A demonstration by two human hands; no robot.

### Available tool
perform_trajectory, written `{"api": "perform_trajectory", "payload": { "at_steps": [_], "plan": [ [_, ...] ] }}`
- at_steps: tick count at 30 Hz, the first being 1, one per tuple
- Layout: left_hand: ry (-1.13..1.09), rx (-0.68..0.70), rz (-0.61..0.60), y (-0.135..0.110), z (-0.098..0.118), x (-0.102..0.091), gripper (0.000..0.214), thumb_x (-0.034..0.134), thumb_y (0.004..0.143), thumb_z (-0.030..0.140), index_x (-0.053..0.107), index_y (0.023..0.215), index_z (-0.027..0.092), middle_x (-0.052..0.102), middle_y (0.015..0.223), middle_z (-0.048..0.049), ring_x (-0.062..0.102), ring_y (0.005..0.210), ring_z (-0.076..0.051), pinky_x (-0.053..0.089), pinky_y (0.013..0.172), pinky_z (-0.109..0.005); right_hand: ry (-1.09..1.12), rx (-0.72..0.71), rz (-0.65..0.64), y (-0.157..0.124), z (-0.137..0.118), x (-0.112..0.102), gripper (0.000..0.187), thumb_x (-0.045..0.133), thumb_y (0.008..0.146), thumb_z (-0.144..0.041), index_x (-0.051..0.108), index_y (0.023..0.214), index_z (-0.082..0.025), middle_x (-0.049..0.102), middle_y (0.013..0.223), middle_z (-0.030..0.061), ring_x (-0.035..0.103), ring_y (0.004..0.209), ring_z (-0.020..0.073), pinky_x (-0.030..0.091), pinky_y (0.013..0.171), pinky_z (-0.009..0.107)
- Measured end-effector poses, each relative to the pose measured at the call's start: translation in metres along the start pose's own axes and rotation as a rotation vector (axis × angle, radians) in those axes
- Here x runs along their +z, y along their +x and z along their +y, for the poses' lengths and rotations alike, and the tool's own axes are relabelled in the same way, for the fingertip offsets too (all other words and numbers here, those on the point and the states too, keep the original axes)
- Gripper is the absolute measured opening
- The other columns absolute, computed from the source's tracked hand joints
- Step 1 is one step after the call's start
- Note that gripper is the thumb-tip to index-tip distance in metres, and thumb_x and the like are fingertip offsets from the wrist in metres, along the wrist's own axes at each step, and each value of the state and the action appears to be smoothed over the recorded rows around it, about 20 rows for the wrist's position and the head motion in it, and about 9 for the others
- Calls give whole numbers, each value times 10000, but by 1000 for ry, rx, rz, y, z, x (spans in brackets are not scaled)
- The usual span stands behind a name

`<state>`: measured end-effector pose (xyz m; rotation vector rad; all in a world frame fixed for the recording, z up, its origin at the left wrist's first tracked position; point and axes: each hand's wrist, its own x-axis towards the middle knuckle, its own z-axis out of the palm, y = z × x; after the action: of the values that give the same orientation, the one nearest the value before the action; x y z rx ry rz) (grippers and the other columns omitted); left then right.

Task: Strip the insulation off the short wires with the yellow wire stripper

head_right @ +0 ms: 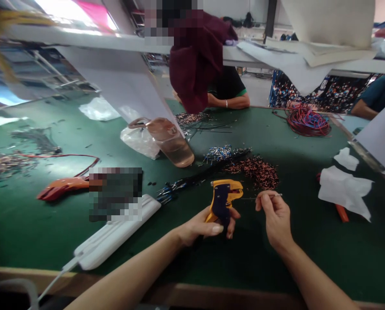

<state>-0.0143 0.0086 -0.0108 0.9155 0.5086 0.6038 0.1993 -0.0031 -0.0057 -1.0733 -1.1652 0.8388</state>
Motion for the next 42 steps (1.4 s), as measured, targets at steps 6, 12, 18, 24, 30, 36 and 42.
{"api": "perform_trajectory", "payload": {
  "at_steps": [6, 12, 18, 24, 30, 36, 42],
  "plan": [
    [9, -56, -79, 0, -3, 2, 574, 878, 608, 433, 686, 1060, 135, 678, 804, -40, 619, 728, -163, 459, 749, -307, 68, 107, 15, -1, 4, 4, 295, 656, 891, -482, 671, 788, -206, 609, 640, -11, 559, 607, 137, 471, 627, 284],
    [21, -36, -83, 0, -4, 2, 552, 865, 632, 415, 680, 1067, 131, 678, 811, -43, 612, 732, -165, 454, 743, -302, 73, 188, -3, -1, 4, 8, 371, 691, 832, -559, 675, 754, -197, 608, 601, -11, 549, 591, 140, 464, 632, 292],
    [26, -36, -78, 0, -6, 1, 546, 863, 640, 413, 680, 1063, 120, 669, 803, -41, 618, 729, -164, 460, 749, -305, 89, 234, 15, -2, 3, 10, 387, 704, 809, -580, 674, 750, -198, 609, 611, -11, 537, 593, 136, 450, 640, 293],
    [26, -30, -67, 1, -5, 2, 540, 867, 637, 428, 691, 1048, 124, 669, 790, -39, 622, 712, -163, 469, 736, -304, 57, 227, 10, -2, 1, 10, 384, 690, 821, -573, 665, 737, -199, 605, 598, -12, 545, 597, 141, 451, 652, 300],
    [57, -36, -25, 1, -7, 5, 534, 876, 620, 436, 696, 1007, 116, 664, 751, -32, 624, 674, -155, 482, 693, -292, 41, 210, 8, -2, 0, 10, 397, 691, 814, -579, 654, 717, -196, 600, 586, -13, 545, 580, 138, 460, 631, 296],
    [125, -41, 97, 2, -9, 11, 456, 868, 620, 460, 693, 856, 111, 597, 566, 10, 545, 512, -109, 446, 556, -252, 28, 168, 14, 0, 0, 10, 385, 692, 812, -569, 661, 721, -197, 600, 583, -10, 542, 563, 138, 462, 597, 292],
    [129, -7, 231, 4, -12, 19, 457, 868, 604, 495, 597, 680, 135, 466, 443, 67, 383, 370, -57, 330, 423, -227, -58, 80, 30, 2, -2, 9, 384, 669, 836, -527, 631, 631, -204, 642, 629, 18, 582, 613, 155, 487, 631, 304]
  ]
}}
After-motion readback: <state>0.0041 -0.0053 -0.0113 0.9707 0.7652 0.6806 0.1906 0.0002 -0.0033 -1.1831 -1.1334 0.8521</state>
